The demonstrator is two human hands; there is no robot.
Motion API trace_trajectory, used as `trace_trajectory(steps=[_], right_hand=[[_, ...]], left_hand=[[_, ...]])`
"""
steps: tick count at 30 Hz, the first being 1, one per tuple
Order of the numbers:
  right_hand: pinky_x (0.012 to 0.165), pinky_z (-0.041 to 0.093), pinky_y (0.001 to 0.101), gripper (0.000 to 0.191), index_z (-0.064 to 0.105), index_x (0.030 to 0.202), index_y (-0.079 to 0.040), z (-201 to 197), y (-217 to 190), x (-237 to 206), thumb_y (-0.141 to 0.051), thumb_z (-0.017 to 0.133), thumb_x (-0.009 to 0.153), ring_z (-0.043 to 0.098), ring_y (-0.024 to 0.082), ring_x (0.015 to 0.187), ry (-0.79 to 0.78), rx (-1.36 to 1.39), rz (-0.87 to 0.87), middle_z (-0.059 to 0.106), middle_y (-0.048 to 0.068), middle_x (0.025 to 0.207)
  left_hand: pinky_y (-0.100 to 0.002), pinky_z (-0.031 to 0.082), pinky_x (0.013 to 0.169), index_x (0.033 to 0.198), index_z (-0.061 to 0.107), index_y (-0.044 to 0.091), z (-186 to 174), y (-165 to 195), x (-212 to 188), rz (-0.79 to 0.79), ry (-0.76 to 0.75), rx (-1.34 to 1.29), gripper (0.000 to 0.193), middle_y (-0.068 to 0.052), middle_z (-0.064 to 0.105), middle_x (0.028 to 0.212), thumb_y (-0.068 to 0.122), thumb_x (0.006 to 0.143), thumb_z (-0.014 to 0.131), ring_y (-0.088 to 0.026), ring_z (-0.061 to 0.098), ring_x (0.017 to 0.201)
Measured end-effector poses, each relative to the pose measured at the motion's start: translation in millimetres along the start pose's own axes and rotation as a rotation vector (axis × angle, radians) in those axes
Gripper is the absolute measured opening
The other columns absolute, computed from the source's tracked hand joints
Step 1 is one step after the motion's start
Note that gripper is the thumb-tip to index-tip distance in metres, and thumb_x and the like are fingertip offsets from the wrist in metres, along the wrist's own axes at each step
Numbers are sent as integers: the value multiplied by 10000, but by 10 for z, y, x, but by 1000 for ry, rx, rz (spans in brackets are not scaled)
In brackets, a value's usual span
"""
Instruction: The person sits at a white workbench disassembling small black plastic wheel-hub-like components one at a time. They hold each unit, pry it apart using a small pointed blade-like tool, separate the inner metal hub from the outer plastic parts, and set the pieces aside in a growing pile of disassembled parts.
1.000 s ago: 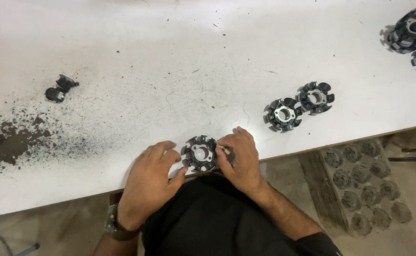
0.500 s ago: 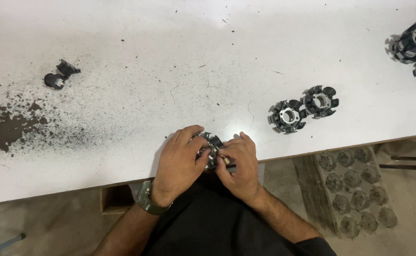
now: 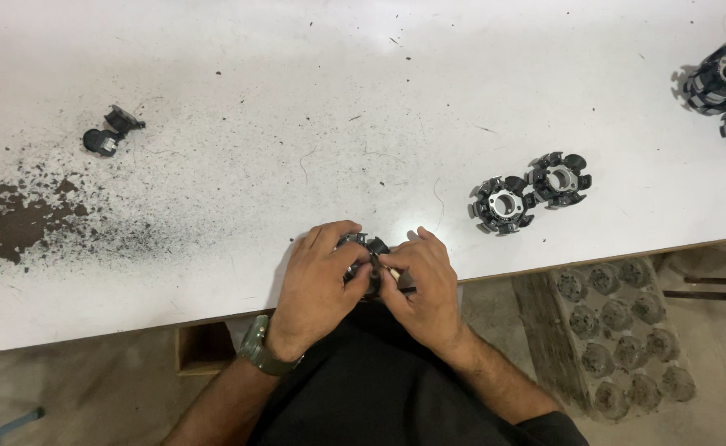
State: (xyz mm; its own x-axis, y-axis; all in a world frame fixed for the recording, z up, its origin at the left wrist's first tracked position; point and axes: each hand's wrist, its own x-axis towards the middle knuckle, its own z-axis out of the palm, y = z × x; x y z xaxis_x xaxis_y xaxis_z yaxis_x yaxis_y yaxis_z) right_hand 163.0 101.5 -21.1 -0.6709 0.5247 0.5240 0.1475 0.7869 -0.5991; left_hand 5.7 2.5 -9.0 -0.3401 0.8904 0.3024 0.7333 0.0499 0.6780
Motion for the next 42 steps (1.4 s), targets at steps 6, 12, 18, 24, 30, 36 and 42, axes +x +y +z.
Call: trace_trajectory(steps=[6,12,18,24,30,36,42], right_hand=[[1130,476,528,234,649,1048,-78,-27,21,-5,-17,759,851,706,236,925,-17,26,27,705,62,950],[1138,473,536,254,632,1100,-65,-43,47,-78,-3,741,878,724,223,962,6,75,23,722,65,990],[1133,481,533,276,632,1093,-77,-32,41,-95,-3,762,861,716,236,977,16,22,-22,715,67,995],[1129,477,549,298,634,1095,-65,-4,33,-95,5,767,838,704,249,1005,13,-42,-66,704,82,1018],[1134,478,547,291,644,1078,-57,27,39,-121,12,773,827,696,257,1011,32,-66,-77,698,89,1016],[1144,458,557,279,656,1060,-67,31,16,-97,14,771,819,691,240,975,22,-67,-71,695,70,987],[1165,453,560,267,655,1062,-77,-28,15,-35,11,762,834,690,235,970,-38,-47,-51,696,56,982]], left_hand=[[-466,460,970,896,688,71,149,43,-19,-41,109,19,117,-85,672,1231,145,847,764,-270,637,1102],[-481,448,944,853,655,47,239,1,-38,-8,140,36,107,-118,655,1212,119,834,731,-282,629,1080],[-484,454,951,849,637,41,268,-25,-57,21,171,37,107,-121,649,1216,85,793,716,-290,619,1084],[-498,467,978,894,655,36,190,12,-90,18,192,26,171,-144,628,1246,123,789,759,-316,606,1105],[-499,471,975,945,694,57,127,21,-100,-11,148,23,198,-123,632,1263,158,803,787,-313,612,1117],[-470,481,967,935,706,73,113,-10,-73,-11,170,-29,143,-88,643,1269,121,817,771,-276,619,1110],[-488,462,984,892,718,69,73,-1,-34,63,97,18,130,-114,635,1242,105,774,759,-296,588,1186]])
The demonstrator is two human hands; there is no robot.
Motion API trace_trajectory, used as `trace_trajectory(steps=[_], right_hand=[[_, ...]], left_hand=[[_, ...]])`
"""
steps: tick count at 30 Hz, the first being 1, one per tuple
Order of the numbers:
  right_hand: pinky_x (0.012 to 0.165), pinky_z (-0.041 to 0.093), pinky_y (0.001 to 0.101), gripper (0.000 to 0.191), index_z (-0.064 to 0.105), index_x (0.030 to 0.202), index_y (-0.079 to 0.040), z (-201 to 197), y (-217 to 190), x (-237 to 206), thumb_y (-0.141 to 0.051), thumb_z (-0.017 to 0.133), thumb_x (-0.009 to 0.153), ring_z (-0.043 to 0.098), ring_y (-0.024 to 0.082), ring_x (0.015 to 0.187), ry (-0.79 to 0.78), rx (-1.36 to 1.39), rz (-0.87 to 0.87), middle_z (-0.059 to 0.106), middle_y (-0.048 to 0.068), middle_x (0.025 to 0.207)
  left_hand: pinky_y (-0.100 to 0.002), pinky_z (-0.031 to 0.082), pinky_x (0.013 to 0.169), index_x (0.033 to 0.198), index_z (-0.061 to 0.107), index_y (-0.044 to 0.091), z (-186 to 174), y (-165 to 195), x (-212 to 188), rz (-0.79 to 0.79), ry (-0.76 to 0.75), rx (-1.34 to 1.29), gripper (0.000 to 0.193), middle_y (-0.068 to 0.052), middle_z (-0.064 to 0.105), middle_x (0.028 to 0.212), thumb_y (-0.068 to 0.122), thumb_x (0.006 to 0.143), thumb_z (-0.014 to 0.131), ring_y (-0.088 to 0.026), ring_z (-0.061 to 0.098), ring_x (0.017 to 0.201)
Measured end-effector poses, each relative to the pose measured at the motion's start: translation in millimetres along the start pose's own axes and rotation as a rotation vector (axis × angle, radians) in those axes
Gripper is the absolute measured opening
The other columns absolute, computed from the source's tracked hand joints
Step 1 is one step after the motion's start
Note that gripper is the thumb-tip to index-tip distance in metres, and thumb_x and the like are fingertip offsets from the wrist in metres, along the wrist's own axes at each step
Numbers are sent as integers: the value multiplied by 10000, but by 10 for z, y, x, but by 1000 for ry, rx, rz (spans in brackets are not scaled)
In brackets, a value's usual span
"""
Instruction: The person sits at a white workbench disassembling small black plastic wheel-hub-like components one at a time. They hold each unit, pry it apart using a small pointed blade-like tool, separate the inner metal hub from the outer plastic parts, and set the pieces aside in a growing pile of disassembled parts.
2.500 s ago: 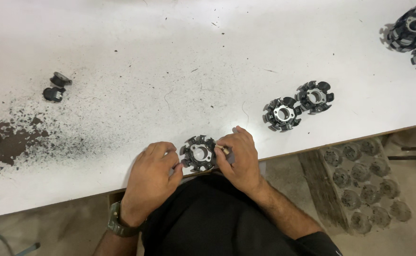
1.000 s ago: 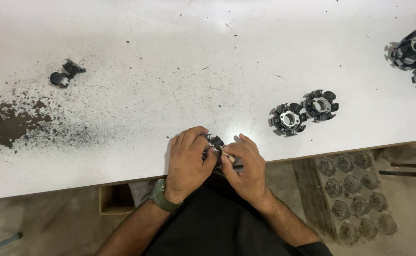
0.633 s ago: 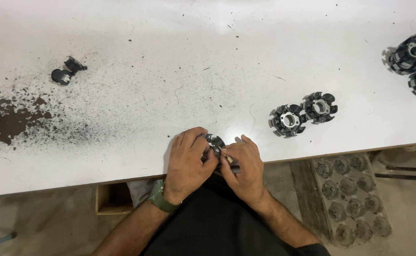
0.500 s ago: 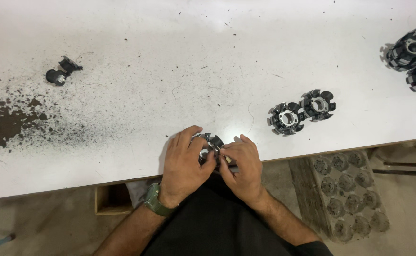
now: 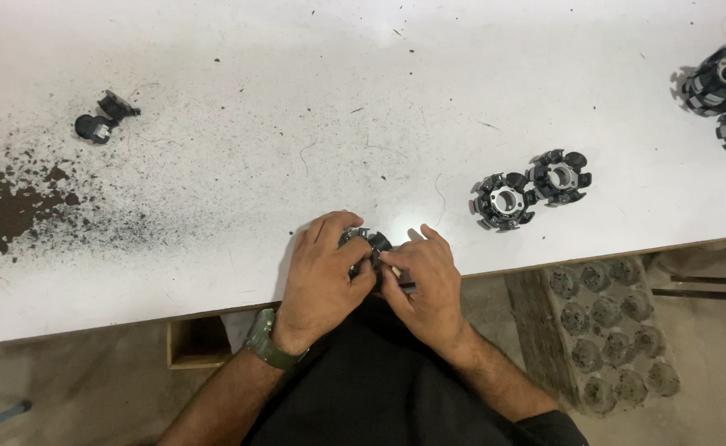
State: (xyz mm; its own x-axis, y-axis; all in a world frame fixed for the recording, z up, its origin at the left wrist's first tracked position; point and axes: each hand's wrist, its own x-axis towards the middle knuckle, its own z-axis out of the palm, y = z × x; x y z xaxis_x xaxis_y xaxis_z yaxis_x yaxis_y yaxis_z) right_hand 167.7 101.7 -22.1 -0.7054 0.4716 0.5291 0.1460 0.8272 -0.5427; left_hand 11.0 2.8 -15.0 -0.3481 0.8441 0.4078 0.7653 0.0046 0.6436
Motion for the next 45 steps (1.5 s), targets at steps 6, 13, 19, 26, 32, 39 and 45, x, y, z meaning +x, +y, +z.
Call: trace_trajectory(steps=[6,13,19,26,32,39,45], right_hand=[[1160,458,556,269,656,1060,-81,-25,-15,15,5,764,828,693,243,980,-5,12,11,703,63,988],[1172,450,562,238,639,1072,-62,-20,25,-66,9,743,870,714,220,999,55,55,16,718,61,1020],[1184,425,559,237,639,1069,-66,-7,48,-107,0,749,869,709,212,1009,49,38,5,717,56,1012],[1184,418,548,244,657,1070,-72,13,6,-88,-10,764,859,701,230,1016,50,3,-13,712,59,1012],[1187,415,556,245,650,1070,-68,19,8,-111,-1,762,862,709,217,1001,54,28,12,716,55,1007],[1175,427,556,256,645,1070,-65,37,27,-135,3,762,853,710,229,1003,71,18,16,713,61,997],[1162,434,555,266,654,1059,-66,56,18,-113,9,769,831,700,247,1013,68,-8,5,705,73,997]], left_hand=[[-489,467,984,903,690,52,9,46,20,-53,-64,-21,134,-122,639,1235,125,810,754,-307,607,1139],[-482,494,965,879,654,35,76,49,3,-100,9,-24,132,-131,643,1218,121,856,751,-327,623,1093],[-494,495,952,850,629,11,130,12,-36,-86,-11,5,115,-154,635,1219,75,823,721,-340,617,1069],[-486,506,941,863,621,13,179,0,-65,-48,65,0,116,-151,634,1222,62,807,709,-330,622,1065],[-482,511,945,864,628,40,135,18,-70,-57,62,-13,131,-138,638,1227,80,811,740,-325,625,1086],[-473,522,952,901,645,38,80,42,-57,-64,54,-41,158,-142,629,1232,89,811,764,-329,629,1103],[-453,536,933,962,679,34,72,36,-82,-77,67,-84,183,-135,640,1229,93,822,780,-318,648,1080]])
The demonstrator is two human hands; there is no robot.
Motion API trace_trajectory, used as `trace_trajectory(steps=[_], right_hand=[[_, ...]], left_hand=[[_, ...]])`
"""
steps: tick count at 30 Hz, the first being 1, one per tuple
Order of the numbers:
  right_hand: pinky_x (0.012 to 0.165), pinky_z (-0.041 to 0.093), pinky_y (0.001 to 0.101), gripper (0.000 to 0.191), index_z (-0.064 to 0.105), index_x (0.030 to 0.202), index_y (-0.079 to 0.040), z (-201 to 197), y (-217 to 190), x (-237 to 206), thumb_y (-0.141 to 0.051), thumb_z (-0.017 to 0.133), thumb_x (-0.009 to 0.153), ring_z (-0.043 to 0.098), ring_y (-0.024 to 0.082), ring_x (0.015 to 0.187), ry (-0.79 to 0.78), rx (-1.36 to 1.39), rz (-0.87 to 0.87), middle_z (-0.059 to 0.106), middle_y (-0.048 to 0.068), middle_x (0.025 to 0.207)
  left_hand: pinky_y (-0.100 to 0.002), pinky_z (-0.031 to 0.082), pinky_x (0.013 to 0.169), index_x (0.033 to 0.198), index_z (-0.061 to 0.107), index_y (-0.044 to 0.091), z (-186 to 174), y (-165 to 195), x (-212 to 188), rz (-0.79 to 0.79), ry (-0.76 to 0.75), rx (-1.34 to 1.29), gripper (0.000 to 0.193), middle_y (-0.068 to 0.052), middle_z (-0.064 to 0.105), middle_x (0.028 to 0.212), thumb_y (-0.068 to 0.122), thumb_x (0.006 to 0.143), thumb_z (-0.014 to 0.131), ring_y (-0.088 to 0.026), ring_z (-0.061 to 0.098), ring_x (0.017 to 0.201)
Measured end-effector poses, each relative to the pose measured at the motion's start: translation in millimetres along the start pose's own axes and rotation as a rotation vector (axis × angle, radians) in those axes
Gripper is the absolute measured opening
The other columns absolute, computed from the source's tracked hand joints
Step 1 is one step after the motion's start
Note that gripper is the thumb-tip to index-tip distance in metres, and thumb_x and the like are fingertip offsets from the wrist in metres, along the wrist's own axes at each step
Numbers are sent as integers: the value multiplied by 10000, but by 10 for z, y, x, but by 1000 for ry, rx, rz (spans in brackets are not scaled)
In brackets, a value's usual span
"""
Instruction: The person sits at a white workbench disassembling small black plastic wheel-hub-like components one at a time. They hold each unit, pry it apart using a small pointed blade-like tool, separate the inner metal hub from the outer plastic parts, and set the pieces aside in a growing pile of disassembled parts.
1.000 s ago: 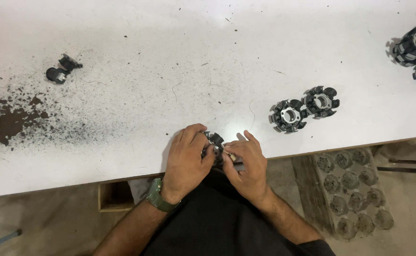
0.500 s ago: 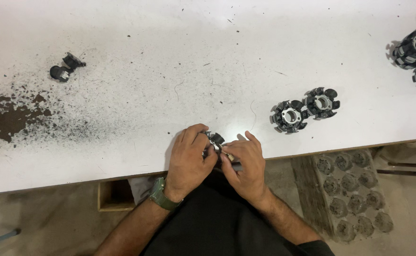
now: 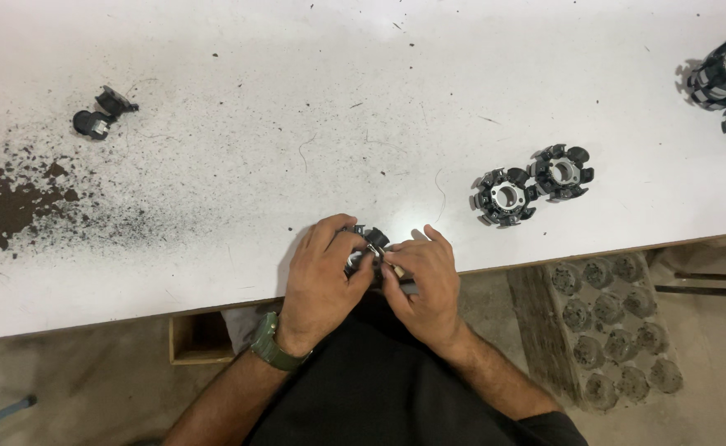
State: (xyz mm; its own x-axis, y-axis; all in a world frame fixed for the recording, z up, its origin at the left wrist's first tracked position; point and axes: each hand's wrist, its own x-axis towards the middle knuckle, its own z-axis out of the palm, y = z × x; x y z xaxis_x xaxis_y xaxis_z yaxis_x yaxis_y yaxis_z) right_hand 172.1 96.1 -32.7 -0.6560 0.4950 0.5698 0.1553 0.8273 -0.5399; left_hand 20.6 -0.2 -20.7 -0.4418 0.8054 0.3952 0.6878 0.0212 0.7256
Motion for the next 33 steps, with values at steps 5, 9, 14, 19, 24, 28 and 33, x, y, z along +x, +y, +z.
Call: trace_trajectory(steps=[5,9,14,19,24,28,33], right_hand=[[1163,441,547,273,662,1061,-64,-14,-34,41,13,773,824,694,242,1005,-5,-17,-7,700,70,997],[1172,442,541,271,672,1058,-81,-58,-28,91,0,782,824,686,228,985,-52,-8,1,699,59,989],[1168,439,540,274,679,1068,-91,-119,-20,132,-11,781,827,682,224,958,-109,16,11,693,53,970],[1175,447,536,277,674,1074,-93,-112,-34,132,-9,780,833,689,228,982,-95,24,19,699,54,989],[1171,449,544,260,656,1080,-71,-106,-1,85,0,760,854,704,240,1004,-59,36,24,713,73,1006],[1190,442,556,222,634,1072,-53,-106,34,7,-6,750,889,723,224,1006,10,88,40,724,75,1012],[1186,432,560,216,635,1041,-63,-84,46,-33,-8,756,871,718,219,1009,26,91,11,718,76,996]], left_hand=[[-433,545,928,959,689,36,-6,-6,15,3,21,-15,156,-122,650,1234,73,830,769,-302,655,1075],[-442,533,926,914,688,33,-27,21,31,7,-19,10,138,-131,646,1238,73,803,760,-313,640,1088],[-496,482,971,903,714,51,-64,39,69,66,-86,103,151,-138,642,1225,110,777,773,-331,624,1128],[-476,494,962,913,687,38,-44,62,75,12,-110,115,138,-124,652,1239,115,827,764,-313,633,1104],[-452,525,932,926,682,35,-21,44,66,3,-41,94,167,-122,658,1210,131,843,789,-307,651,1062],[-430,549,910,966,702,35,-49,11,0,-10,-20,25,179,-122,661,1220,101,822,784,-295,661,1062],[-422,552,922,943,703,46,-14,1,-13,-10,25,14,136,-105,670,1220,92,845,786,-280,666,1073]])
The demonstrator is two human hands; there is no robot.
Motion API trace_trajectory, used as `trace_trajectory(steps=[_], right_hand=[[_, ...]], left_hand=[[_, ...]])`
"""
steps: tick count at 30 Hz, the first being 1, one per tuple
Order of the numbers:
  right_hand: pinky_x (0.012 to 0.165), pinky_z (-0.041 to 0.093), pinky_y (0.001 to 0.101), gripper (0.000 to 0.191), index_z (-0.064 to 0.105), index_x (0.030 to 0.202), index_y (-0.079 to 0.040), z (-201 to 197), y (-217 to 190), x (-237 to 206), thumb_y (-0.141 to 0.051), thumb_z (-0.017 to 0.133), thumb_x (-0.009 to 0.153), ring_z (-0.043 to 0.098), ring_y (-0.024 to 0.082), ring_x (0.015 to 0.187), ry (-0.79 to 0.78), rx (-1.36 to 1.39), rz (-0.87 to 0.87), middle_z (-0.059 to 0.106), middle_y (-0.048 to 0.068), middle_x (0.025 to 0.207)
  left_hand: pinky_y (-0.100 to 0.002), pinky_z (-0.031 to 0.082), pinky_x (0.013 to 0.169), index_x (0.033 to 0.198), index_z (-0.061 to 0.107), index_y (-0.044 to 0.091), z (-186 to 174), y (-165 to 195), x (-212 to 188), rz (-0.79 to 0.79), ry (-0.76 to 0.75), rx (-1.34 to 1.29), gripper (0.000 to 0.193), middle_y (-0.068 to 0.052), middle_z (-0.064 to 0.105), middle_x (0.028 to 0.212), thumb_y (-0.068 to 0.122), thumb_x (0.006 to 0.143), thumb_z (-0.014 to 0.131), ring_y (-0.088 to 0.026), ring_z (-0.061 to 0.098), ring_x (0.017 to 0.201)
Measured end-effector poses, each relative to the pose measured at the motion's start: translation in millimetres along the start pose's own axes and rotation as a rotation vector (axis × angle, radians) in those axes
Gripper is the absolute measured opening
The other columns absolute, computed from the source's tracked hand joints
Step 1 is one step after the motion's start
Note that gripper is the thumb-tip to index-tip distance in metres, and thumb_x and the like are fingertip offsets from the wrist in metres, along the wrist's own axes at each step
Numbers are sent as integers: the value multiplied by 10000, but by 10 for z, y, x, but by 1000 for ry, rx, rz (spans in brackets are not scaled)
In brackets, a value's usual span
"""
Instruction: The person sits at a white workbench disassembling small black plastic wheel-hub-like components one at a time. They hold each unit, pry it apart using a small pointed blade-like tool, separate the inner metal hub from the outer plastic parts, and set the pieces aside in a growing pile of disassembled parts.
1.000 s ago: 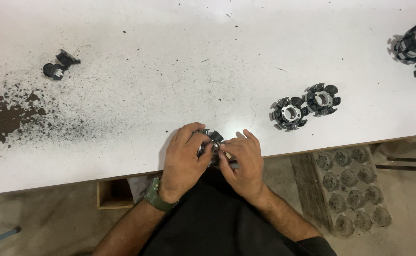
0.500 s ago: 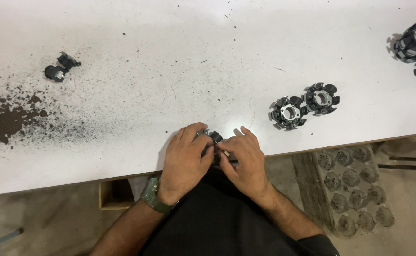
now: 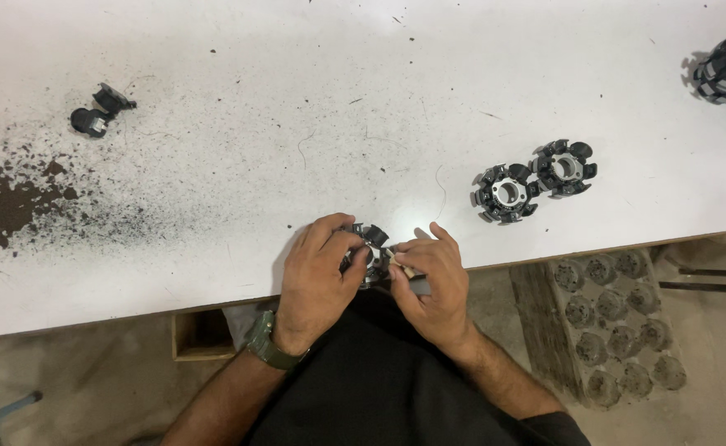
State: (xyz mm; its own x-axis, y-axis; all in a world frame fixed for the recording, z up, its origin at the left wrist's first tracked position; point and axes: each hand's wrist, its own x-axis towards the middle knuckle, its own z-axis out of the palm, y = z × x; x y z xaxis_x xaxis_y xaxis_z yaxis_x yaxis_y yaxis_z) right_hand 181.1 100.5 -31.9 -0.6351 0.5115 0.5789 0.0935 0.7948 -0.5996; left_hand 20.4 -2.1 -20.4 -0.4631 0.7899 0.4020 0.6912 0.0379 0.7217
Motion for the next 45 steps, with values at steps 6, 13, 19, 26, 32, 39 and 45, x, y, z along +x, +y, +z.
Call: trace_trajectory(steps=[6,13,19,26,32,39,45], right_hand=[[1177,431,558,229,645,1046,-62,42,-16,18,-7,767,860,706,234,1038,-26,-54,-26,706,70,995],[1167,430,567,247,662,1061,-69,75,-4,9,3,769,851,703,231,1031,-49,-84,-4,710,61,1000],[1165,443,565,250,655,1068,-69,69,-25,33,0,767,857,702,227,1021,-48,-81,11,709,59,1008],[1159,451,560,242,654,1059,-73,56,-46,61,4,759,855,701,233,994,-62,-87,34,714,62,1002],[1185,449,554,227,640,1053,-70,56,7,15,10,738,864,712,225,1018,-37,-6,41,707,66,1008],[1186,439,556,236,643,1052,-74,43,50,-5,6,762,865,708,225,1048,-62,-31,-44,703,54,992],[1171,446,555,269,653,1064,-69,82,23,13,18,779,844,691,227,1041,-72,-84,-73,696,65,1012]], left_hand=[[-442,533,925,909,684,40,22,20,5,31,4,44,131,-120,654,1206,71,820,774,-296,654,1057],[-475,513,946,883,660,33,42,-1,15,24,-34,73,137,-131,632,1216,76,803,763,-310,632,1066],[-481,511,949,882,652,29,47,-2,16,40,-38,90,139,-136,619,1206,76,801,756,-313,626,1066],[-476,517,914,904,648,10,62,-13,21,32,-60,88,144,-152,600,1201,58,801,736,-325,617,1045],[-452,535,850,951,653,-8,110,-18,7,51,-33,63,162,-174,580,1207,14,800,705,-337,611,1024],[-427,539,811,898,639,0,165,-34,-23,72,7,80,132,-160,582,1198,0,783,704,-310,615,980],[-421,541,808,906,634,1,171,-53,-38,94,46,88,147,-148,582,1185,6,780,710,-298,616,965]])
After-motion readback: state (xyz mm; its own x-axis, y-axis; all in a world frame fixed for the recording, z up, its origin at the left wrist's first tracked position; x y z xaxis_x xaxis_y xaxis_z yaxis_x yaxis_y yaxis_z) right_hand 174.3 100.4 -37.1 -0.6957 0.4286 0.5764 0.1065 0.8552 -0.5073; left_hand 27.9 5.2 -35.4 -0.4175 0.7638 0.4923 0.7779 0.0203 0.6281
